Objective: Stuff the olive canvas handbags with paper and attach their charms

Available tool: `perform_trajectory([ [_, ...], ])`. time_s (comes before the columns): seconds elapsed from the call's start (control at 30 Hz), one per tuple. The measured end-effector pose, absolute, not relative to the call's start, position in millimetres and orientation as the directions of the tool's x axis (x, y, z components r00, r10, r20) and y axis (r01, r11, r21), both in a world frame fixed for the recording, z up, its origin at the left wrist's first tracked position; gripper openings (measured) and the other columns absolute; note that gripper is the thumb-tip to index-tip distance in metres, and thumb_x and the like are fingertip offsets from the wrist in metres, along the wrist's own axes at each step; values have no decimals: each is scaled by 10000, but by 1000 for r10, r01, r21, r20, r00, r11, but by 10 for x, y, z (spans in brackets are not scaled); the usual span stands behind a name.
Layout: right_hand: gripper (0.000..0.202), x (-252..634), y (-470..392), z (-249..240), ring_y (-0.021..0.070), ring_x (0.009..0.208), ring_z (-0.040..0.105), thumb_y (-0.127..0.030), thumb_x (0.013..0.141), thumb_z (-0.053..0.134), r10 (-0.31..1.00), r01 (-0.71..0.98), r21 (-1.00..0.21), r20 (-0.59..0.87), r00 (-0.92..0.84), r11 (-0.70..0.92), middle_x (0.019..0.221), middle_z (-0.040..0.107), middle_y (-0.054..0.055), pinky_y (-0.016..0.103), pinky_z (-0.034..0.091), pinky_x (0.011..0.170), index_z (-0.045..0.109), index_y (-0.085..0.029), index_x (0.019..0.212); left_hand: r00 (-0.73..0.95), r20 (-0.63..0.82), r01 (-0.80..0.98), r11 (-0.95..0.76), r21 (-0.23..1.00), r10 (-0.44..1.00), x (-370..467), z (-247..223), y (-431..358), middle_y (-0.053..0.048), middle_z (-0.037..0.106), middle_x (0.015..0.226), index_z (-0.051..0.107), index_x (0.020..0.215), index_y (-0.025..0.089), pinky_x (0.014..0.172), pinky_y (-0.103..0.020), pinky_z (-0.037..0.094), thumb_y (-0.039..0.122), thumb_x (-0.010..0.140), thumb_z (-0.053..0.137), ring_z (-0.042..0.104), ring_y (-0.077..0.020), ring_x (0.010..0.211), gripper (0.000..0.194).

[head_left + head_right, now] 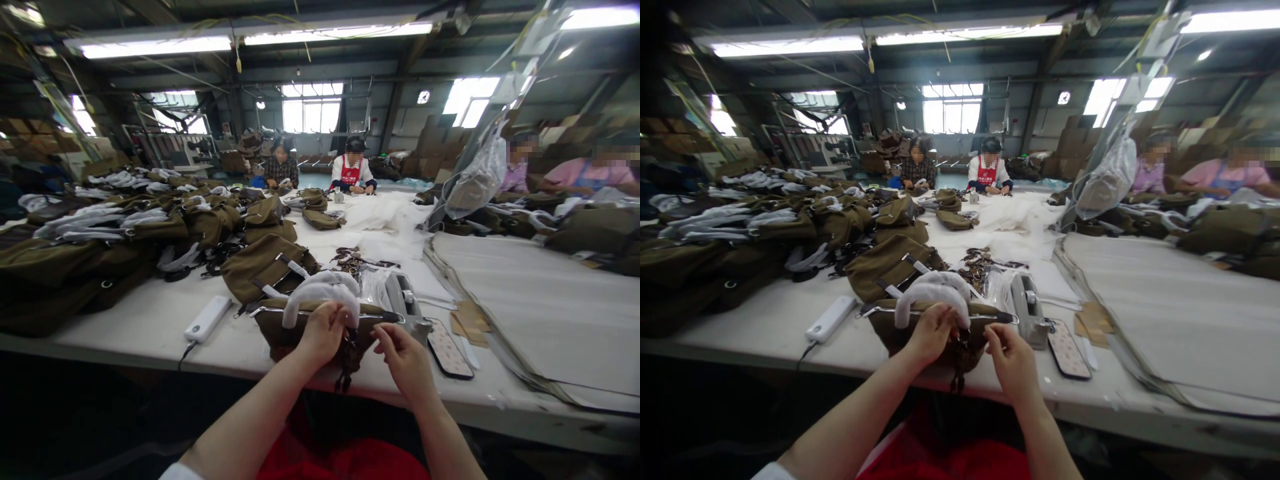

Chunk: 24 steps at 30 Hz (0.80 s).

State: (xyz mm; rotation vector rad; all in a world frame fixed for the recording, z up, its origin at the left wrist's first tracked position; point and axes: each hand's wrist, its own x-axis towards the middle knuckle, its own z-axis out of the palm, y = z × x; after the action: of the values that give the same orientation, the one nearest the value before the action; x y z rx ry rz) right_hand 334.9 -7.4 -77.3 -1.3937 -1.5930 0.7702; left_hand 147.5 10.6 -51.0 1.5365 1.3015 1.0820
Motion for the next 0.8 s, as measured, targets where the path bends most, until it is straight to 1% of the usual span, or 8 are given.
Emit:
perform_trajectory([
  [0.07, 386, 3371, -98, -855, 196, 637, 646, -584, 871, 564, 984, 493, -856, 178, -7, 158, 733, 699, 43, 291, 481, 608, 650, -212, 814, -68, 172, 289, -146, 946, 983, 1428, -618, -91, -80, 686, 925, 615, 1077, 163, 709, -290, 524, 397, 988, 330, 634, -161, 718, 379],
  [0.13, 406, 3335, -138, -944, 204, 637, 652, -595, 844, 596, 990, 517, -845, 114, -84, 141, 662, 678, 37, 297, 486, 613, 632, -208, 728, -122, 236, 352, -181, 918, 964, 1395, -760, -303, -73, 691, 902, 628, 1050, 180, 768, -308, 528, 342, 984, 358, 652, -178, 770, 322],
  [0.27, 420, 3145, -198, -1099, 210, 599, 672, -617, 801, 630, 993, 363, -932, -48, -108, -5, 700, 712, 51, 293, 486, 545, 608, -199, 772, -49, 267, 496, -209, 843, 962, 1412, -1010, -606, -90, 714, 1063, 649, 1103, 210, 938, -369, 498, 250, 958, 400, 663, -228, 983, 291],
  [0.4, 484, 3019, -185, -1148, 165, 491, 619, -602, 696, 738, 996, 191, -978, -88, -34, -80, 666, 707, 32, 251, 428, 456, 588, -184, 889, -72, 205, 432, -155, 888, 976, 1480, -1115, -644, -111, 674, 1203, 603, 1210, 186, 1028, -397, 449, 218, 943, 405, 620, -242, 1121, 334],
  [0.53, 505, 3024, -166, -1120, 103, 411, 497, -632, 678, 728, 987, 61, -989, -143, -77, -138, 523, 589, -28, 199, 301, 371, 643, -158, 832, 85, 77, 236, -96, 967, 993, 1561, -1156, -557, -104, 691, 1135, 618, 1161, 167, 975, -378, 474, 202, 910, 452, 636, -232, 1050, 304],
  [0.67, 531, 3132, -167, -1114, 73, 393, 457, -645, 626, 748, 972, 5, -981, -193, -136, -194, 557, 606, -19, 192, 303, 367, 677, -140, 773, 164, 49, 166, -76, 983, 985, 1595, -1171, -497, -101, 708, 1102, 651, 1109, 157, 958, -358, 469, 203, 794, 605, 635, -254, 1042, 321],
  [0.73, 534, 3212, -159, -1104, 77, 399, 466, -640, 624, 749, 976, 20, -982, -187, -108, -186, 583, 638, -2, 195, 297, 369, 694, -138, 799, 143, 30, 129, -49, 990, 989, 1558, -1169, -459, -95, 727, 1027, 684, 1027, 147, 897, -334, 491, 277, 785, 635, 648, -252, 980, 279],
  [0.8, 510, 3269, -152, -1082, 94, 431, 494, -624, 643, 742, 984, 54, -988, -148, -97, -143, 591, 662, 14, 202, 304, 385, 708, -143, 810, 104, -36, 74, 29, 997, 994, 1493, -1170, -410, -72, 728, 848, 703, 937, 131, 735, -289, 512, 429, 794, 636, 658, -214, 788, 337],
])
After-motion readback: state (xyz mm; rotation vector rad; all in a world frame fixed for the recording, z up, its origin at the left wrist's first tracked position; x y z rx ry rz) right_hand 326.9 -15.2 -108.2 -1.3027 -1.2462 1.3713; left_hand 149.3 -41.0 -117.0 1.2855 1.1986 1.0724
